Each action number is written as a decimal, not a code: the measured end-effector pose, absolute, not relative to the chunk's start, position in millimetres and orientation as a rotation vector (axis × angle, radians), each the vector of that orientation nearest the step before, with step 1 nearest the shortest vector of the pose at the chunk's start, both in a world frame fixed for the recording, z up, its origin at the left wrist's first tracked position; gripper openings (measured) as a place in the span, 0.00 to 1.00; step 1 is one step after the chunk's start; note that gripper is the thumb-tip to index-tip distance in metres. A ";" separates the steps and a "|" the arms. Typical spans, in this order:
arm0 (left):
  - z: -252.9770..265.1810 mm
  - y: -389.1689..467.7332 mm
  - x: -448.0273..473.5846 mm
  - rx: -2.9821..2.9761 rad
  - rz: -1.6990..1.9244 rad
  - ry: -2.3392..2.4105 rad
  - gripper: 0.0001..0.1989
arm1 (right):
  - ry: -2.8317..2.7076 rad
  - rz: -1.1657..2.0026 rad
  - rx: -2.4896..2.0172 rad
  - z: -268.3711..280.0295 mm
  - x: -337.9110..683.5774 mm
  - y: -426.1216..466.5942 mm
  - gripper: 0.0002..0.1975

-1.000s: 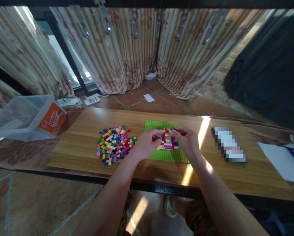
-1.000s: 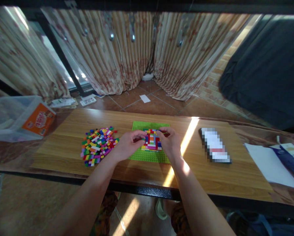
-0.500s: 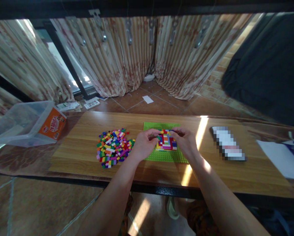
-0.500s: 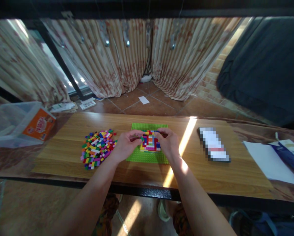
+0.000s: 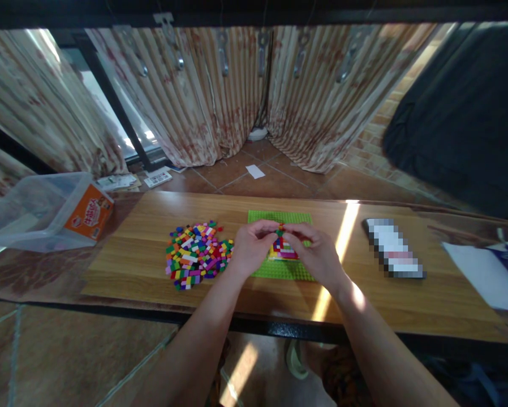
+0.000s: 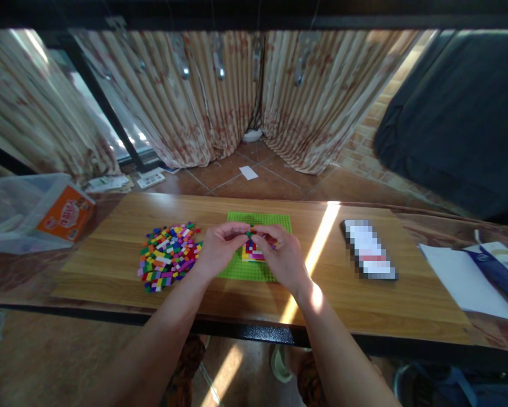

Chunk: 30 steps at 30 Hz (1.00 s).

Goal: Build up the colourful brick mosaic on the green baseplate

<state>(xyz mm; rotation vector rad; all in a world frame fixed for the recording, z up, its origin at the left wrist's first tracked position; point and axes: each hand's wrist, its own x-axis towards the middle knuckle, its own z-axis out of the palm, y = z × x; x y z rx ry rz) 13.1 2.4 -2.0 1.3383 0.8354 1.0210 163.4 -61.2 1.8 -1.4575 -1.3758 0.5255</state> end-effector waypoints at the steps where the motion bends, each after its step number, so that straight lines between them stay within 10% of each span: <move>1: -2.3 1.2 15.1 1.323 1.018 0.822 0.09 | -1.389 0.519 -1.458 1.8 160.8 -61.6 0.10; 30: -2.3 1.7 11.2 1.625 0.974 1.025 0.09 | -1.489 0.151 -1.619 -17.5 179.6 -46.2 0.08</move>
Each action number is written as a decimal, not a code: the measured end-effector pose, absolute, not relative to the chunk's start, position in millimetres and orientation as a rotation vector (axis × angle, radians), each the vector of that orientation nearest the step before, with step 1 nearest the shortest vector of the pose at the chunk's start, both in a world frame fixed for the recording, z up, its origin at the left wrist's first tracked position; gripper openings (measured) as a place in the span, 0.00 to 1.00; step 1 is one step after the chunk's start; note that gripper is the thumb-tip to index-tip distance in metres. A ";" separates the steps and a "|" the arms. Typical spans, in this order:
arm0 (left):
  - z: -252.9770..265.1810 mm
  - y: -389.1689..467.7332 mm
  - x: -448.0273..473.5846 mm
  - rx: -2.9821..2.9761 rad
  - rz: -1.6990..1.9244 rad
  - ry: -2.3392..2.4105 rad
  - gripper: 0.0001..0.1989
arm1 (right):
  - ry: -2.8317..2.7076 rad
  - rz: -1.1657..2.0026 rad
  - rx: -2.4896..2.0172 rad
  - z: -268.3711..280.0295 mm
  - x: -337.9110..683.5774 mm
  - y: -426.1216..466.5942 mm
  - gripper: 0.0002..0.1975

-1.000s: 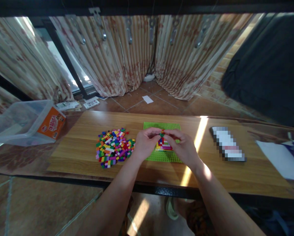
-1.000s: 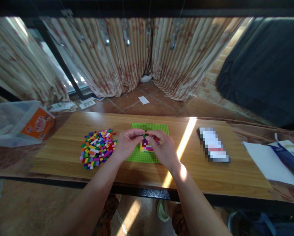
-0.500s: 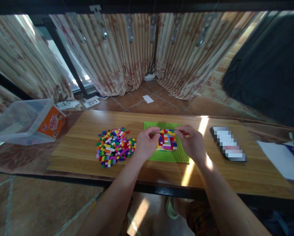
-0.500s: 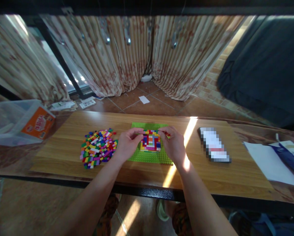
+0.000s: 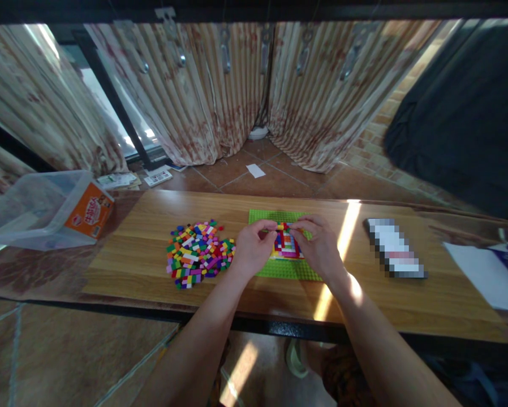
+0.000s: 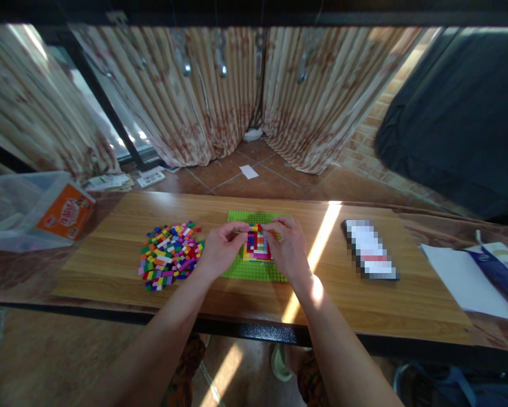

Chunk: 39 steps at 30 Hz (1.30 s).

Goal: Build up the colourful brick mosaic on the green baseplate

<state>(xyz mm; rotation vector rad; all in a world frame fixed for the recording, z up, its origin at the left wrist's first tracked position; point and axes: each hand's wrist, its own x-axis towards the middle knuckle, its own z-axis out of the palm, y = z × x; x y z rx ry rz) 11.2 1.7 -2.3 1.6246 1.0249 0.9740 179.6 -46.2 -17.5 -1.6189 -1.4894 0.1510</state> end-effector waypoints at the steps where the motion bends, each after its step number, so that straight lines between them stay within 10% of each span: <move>1: -2.5 1.7 11.2 1.627 0.971 1.024 0.09 | -1.454 0.177 -1.628 -18.0 179.5 -45.8 0.08; 27: 5.3 32.1 -42.9 1.726 1.001 1.321 0.10 | -0.948 0.677 -1.611 -34.0 172.2 -28.9 0.20; 39: 6.5 32.6 -78.7 2.180 0.426 1.480 0.19 | -1.017 0.682 -1.633 -32.5 172.7 -31.3 0.22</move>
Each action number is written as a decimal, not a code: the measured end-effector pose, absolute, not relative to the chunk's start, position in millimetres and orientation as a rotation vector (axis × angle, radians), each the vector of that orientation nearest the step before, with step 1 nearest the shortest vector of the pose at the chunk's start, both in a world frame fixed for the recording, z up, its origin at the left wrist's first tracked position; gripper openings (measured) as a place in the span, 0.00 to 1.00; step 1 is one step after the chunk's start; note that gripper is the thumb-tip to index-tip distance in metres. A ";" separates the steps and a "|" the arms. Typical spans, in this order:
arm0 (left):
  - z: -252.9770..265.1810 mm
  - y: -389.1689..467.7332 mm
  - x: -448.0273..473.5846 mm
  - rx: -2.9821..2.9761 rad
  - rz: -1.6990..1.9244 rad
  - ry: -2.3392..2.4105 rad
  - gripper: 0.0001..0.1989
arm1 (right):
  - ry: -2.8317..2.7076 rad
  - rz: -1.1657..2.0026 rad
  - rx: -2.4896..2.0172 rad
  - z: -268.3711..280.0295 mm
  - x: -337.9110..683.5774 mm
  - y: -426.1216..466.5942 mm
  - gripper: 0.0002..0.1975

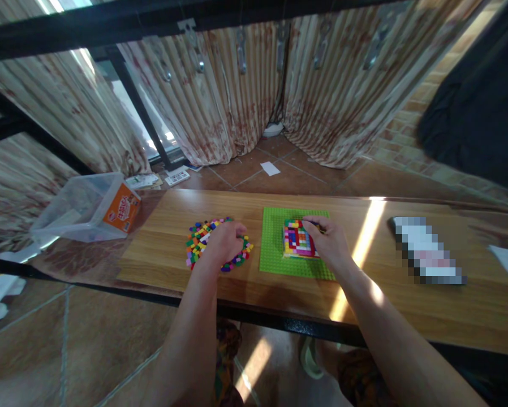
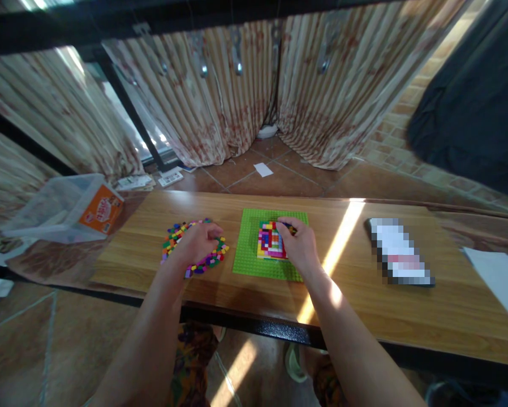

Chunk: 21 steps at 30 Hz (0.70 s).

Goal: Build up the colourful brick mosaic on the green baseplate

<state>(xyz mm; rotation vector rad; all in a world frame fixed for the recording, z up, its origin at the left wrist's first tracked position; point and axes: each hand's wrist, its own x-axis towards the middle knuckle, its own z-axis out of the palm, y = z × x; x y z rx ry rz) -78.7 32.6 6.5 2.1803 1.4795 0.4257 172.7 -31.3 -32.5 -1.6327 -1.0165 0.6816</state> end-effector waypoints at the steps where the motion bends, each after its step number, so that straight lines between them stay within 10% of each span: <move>1: 6.5 32.1 -79.0 2.192 0.411 1.453 0.20 | -1.027 0.676 -1.638 -32.6 172.9 -32.1 0.23; 21: 9.8 26.1 -62.0 2.366 0.150 1.553 0.13 | -1.083 0.498 -1.786 -18.2 174.9 -41.6 0.22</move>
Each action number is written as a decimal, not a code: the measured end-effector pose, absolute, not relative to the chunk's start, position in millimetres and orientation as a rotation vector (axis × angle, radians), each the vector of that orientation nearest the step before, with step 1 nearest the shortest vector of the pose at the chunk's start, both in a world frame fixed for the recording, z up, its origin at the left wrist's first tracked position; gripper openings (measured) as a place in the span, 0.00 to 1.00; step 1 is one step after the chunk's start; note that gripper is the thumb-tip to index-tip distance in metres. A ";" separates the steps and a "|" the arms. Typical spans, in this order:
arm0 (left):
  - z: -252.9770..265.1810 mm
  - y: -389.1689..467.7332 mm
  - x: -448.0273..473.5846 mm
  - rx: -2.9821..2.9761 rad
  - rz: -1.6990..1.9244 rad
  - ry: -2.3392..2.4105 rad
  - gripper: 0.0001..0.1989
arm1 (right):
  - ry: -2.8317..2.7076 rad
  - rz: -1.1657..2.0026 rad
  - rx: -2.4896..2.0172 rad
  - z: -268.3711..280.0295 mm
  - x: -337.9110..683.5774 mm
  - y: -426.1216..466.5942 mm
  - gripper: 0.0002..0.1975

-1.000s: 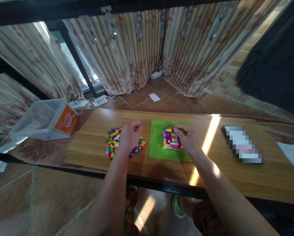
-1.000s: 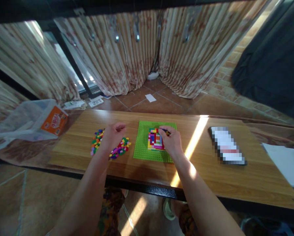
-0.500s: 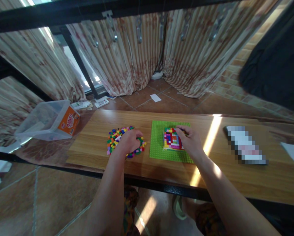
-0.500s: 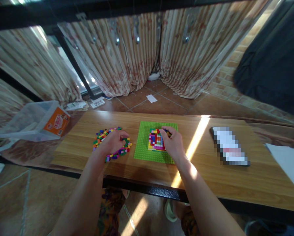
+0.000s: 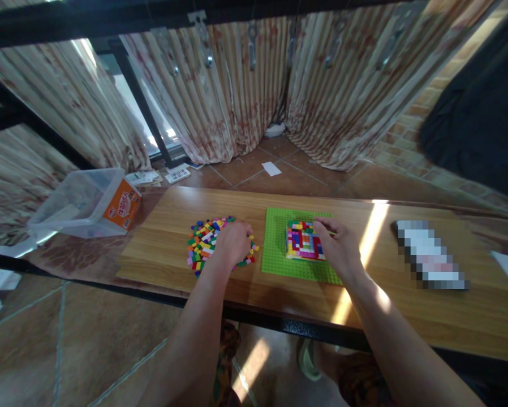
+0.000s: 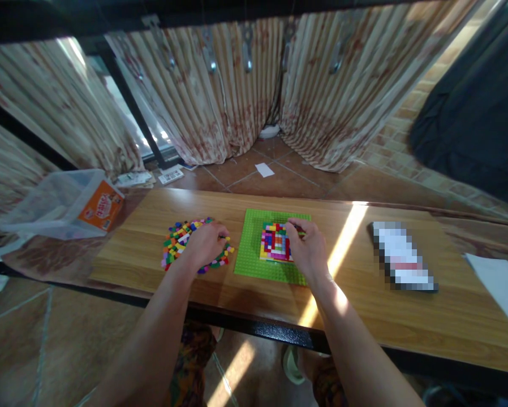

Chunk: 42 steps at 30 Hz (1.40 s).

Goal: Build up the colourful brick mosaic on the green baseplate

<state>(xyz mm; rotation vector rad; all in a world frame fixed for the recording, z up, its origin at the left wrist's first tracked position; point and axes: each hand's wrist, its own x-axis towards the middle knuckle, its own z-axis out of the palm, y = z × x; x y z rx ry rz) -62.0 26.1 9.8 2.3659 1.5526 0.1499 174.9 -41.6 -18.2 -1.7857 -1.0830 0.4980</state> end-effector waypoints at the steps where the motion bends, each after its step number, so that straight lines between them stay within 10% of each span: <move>1: 9.4 26.5 -61.6 2.367 0.164 1.551 0.13 | -1.072 0.501 -1.778 -18.8 175.9 -41.5 0.22; 21: 18.1 10.6 -20.5 0.953 0.813 0.689 0.13 | -1.589 0.265 -1.352 0.3 131.5 -61.2 0.11; 42: 17.9 1.3 -7.3 1.210 0.795 0.685 0.11 | -1.210 0.657 -1.322 1.9 136.4 -61.5 0.10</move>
